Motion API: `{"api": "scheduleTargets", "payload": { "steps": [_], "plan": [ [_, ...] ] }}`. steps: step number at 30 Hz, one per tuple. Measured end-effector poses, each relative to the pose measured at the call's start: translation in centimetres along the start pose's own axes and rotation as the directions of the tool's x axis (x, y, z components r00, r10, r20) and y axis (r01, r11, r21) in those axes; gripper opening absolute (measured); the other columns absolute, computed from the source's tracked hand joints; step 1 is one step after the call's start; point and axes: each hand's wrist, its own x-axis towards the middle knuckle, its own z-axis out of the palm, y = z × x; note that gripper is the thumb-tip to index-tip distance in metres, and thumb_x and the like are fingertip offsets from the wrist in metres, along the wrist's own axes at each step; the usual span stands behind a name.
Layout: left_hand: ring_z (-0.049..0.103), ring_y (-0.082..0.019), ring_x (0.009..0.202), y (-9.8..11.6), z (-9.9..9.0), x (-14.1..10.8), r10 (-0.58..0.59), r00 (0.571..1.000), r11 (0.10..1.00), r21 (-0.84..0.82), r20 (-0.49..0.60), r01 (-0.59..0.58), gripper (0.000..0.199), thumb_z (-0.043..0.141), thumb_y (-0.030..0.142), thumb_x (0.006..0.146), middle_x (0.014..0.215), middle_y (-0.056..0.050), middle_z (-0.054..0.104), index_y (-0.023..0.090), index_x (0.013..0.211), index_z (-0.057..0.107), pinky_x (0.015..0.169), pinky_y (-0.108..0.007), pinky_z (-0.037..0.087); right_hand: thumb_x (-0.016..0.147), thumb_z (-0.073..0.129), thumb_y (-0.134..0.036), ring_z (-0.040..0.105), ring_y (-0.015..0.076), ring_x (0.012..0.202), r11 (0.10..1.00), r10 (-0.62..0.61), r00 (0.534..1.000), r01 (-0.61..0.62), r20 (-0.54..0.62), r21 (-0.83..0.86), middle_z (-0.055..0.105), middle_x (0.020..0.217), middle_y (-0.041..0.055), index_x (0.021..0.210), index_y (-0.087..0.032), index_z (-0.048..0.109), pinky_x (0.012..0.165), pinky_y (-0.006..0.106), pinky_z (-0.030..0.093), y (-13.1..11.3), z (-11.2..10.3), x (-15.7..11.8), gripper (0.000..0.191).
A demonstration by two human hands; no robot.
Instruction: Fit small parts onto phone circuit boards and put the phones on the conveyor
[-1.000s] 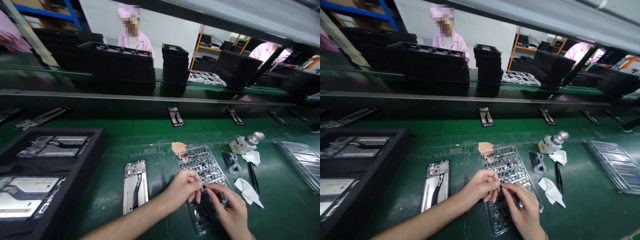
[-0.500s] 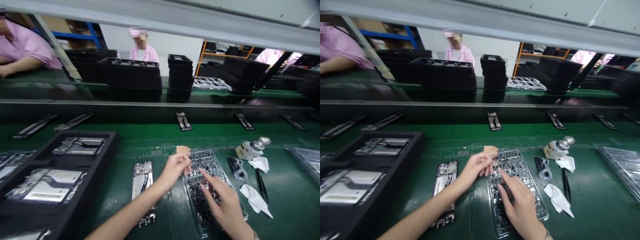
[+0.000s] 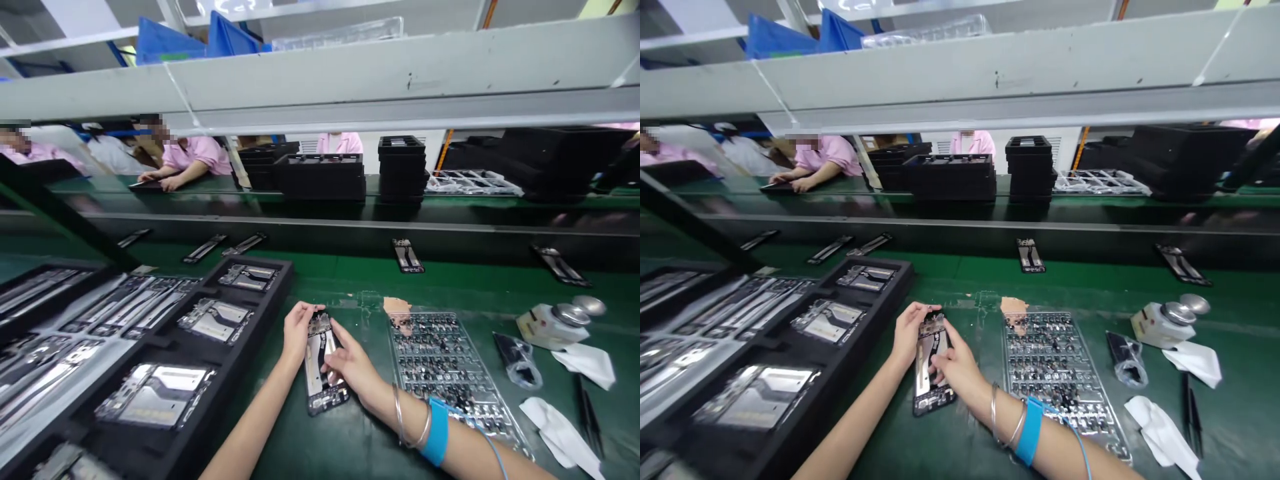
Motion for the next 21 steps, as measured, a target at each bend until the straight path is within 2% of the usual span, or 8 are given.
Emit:
{"api": "scheduleTargets", "payload": {
  "steps": [3, 6, 8, 11, 12, 15, 18, 21],
  "plan": [
    [0.06, -0.017, 0.073, -0.8, 0.4, -0.3, -0.038, 0.999, 0.996, -0.082, -0.03, 0.035, 0.019, 0.058, 0.034, 0.074, 0.075, -0.005, 0.067, 0.016, 0.07, 0.054, 0.07, -0.026, 0.045, 0.078, 0.041, -0.013, 0.065, 0.0108, 0.063, 0.985, 0.077, 0.994, -0.064, -0.081, 0.16, 0.061, 0.107, 0.0115, 0.132, -0.015, 0.036, 0.046, 0.019, 0.049, 0.1, 0.0, 0.0, 0.054],
    [0.06, -0.016, 0.073, -1.0, 1.0, -0.6, -0.095, 0.995, 0.979, -0.182, 0.011, 0.095, 0.02, 0.062, 0.034, 0.07, 0.074, -0.003, 0.065, 0.017, 0.069, 0.052, 0.071, -0.026, 0.045, 0.073, 0.05, -0.016, 0.052, 0.0051, 0.037, 0.967, 0.132, 0.984, -0.101, -0.122, 0.235, 0.061, 0.067, -0.0022, 0.097, -0.016, 0.058, 0.029, 0.011, 0.032, 0.1, -0.2, -0.7, 0.024],
    [0.06, -0.017, 0.08, -0.7, 1.6, -1.0, -0.137, 0.987, 0.959, -0.238, 0.08, 0.153, 0.022, 0.065, 0.034, 0.068, 0.079, -0.003, 0.065, 0.017, 0.069, 0.052, 0.074, -0.027, 0.045, 0.072, 0.054, -0.018, 0.04, 0.0024, 0.026, 0.961, 0.15, 0.977, -0.109, -0.148, 0.256, 0.048, 0.047, -0.0104, 0.076, -0.018, 0.057, 0.026, 0.008, 0.023, 0.0, -0.7, -1.6, 0.006],
    [0.057, -0.021, 0.094, 0.8, 2.7, -1.9, -0.205, 0.954, 0.923, -0.28, 0.219, 0.263, 0.025, 0.07, 0.032, 0.063, 0.093, -0.006, 0.064, 0.016, 0.066, 0.052, 0.078, -0.029, 0.045, 0.073, 0.055, -0.02, 0.034, 0.0017, 0.024, 0.96, 0.163, 0.96, -0.101, -0.228, 0.263, 0.04, 0.041, -0.0133, 0.074, -0.02, 0.055, 0.025, 0.008, 0.019, -0.2, -2.7, -3.5, 0.001],
    [0.057, -0.022, 0.093, 1.5, 3.1, -2.4, -0.24, 0.922, 0.903, -0.279, 0.303, 0.327, 0.026, 0.071, 0.032, 0.063, 0.094, -0.006, 0.063, 0.016, 0.065, 0.051, 0.077, -0.03, 0.046, 0.073, 0.055, -0.02, 0.034, 0.0021, 0.024, 0.96, 0.167, 0.952, -0.098, -0.255, 0.26, 0.04, 0.041, -0.013, 0.076, -0.02, 0.055, 0.026, 0.008, 0.02, -0.2, -3.8, -4.3, 0.003],
    [0.056, -0.016, 0.072, 3.6, 4.8, -4.4, -0.342, 0.694, 0.833, -0.138, 0.633, 0.536, 0.027, 0.068, 0.033, 0.069, 0.077, 0.0, 0.059, 0.016, 0.063, 0.048, 0.065, -0.027, 0.045, 0.074, 0.056, -0.022, 0.033, 0.0032, 0.026, 0.966, 0.178, 0.928, -0.1, -0.328, 0.239, 0.045, 0.047, -0.0103, 0.084, -0.021, 0.058, 0.027, 0.012, 0.021, -0.4, -7.0, -7.1, 0.01],
    [0.045, -0.009, 0.057, 5.0, 7.2, -6.8, -0.357, 0.556, 0.886, 0.085, 0.751, 0.456, 0.029, 0.066, 0.037, 0.072, 0.061, 0.003, 0.048, 0.014, 0.065, 0.051, 0.053, -0.018, 0.034, 0.078, 0.055, -0.031, 0.036, 0.0052, 0.029, 0.974, 0.188, 0.906, -0.121, -0.38, 0.194, 0.05, 0.054, -0.0065, 0.095, -0.021, 0.059, 0.03, 0.017, 0.025, -0.5, -9.8, -10.2, 0.02],
    [0.037, -0.008, 0.054, 5.6, 9.4, -8.3, -0.332, 0.485, 0.925, 0.178, 0.809, 0.336, 0.032, 0.064, 0.041, 0.073, 0.058, 0.004, 0.043, 0.013, 0.066, 0.051, 0.051, -0.018, 0.026, 0.079, 0.053, -0.041, 0.046, 0.0096, 0.036, 0.981, 0.195, 0.872, -0.164, -0.448, 0.106, 0.057, 0.062, -0.0025, 0.105, -0.02, 0.058, 0.035, 0.02, 0.032, 0.3, -13.0, -13.8, 0.034]
  ]
}}
